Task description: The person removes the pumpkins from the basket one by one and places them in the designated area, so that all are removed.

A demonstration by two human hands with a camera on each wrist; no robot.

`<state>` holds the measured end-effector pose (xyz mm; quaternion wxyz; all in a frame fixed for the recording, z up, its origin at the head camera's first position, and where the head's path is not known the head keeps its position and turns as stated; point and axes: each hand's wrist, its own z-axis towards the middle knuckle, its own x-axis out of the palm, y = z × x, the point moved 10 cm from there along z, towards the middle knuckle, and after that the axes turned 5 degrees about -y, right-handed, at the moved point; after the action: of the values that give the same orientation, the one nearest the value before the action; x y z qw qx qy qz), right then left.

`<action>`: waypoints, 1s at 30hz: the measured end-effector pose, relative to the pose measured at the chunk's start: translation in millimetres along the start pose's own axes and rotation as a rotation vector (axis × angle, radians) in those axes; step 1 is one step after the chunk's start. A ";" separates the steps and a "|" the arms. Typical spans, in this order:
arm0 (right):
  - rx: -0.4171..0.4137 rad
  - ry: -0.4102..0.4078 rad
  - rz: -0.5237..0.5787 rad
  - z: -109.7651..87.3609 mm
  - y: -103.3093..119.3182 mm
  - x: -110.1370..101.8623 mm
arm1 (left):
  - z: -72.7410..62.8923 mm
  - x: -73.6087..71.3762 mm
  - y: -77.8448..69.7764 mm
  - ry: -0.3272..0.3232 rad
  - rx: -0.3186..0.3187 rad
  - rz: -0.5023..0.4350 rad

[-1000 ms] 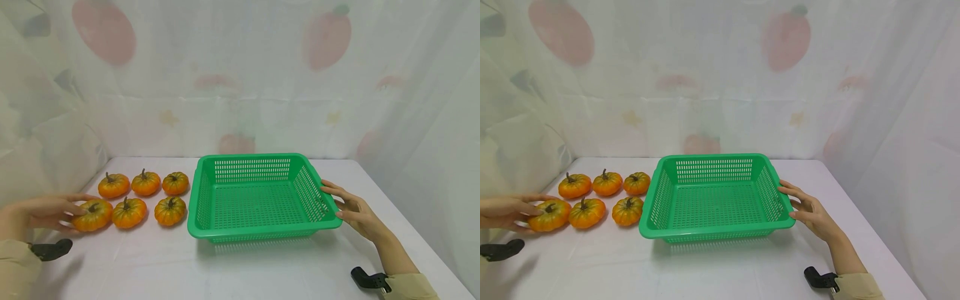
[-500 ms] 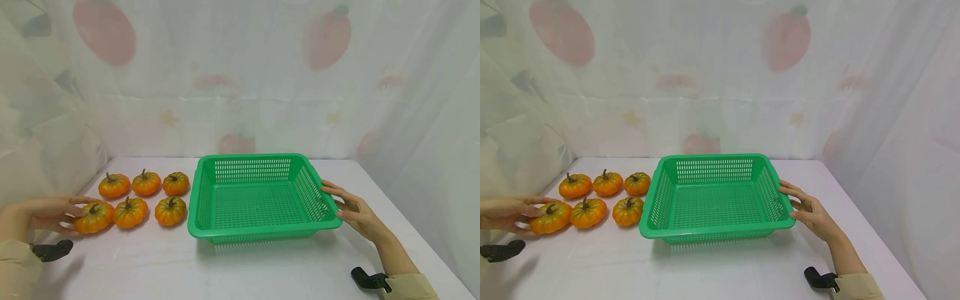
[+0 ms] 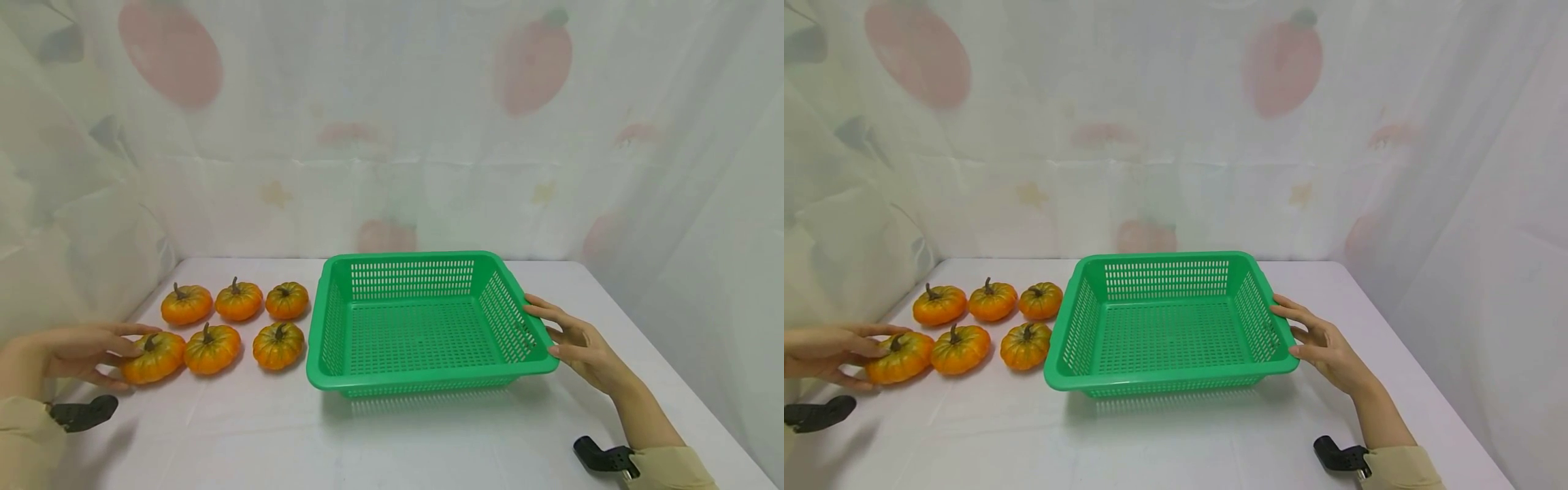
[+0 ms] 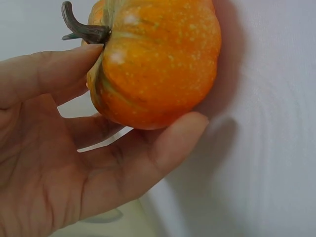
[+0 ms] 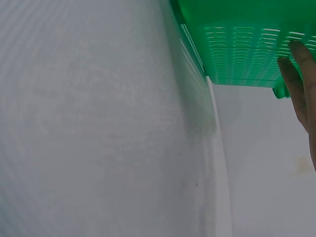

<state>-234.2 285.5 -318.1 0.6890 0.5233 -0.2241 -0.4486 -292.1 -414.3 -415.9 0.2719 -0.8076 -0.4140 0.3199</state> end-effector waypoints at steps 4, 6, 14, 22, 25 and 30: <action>0.005 -0.002 0.002 0.4 -1.1 0.2 | -1.2 0.8 -1.1 -0.002 -0.002 0.012; 0.000 0.002 0.005 0.2 -0.5 0.9 | -1.5 0.7 -1.6 -0.007 0.000 0.024; -0.026 0.012 0.015 0.1 2.6 0.7 | -0.5 1.1 -6.1 -0.001 0.035 0.089; -0.044 0.023 0.019 -1.8 1.8 0.8 | -11.3 -3.6 -16.5 -0.043 0.059 0.236; -0.064 0.030 0.011 -2.7 3.1 0.4 | -17.7 -6.6 -30.0 -0.071 0.070 0.322; -0.053 0.018 0.018 -4.0 2.4 -0.8 | -28.5 -1.4 -65.8 -0.145 0.182 0.425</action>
<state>-230.6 288.4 -317.2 0.7088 0.5067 -0.2105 -0.4432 -304.2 -387.0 -350.8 0.2398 -0.8235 -0.2228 0.4633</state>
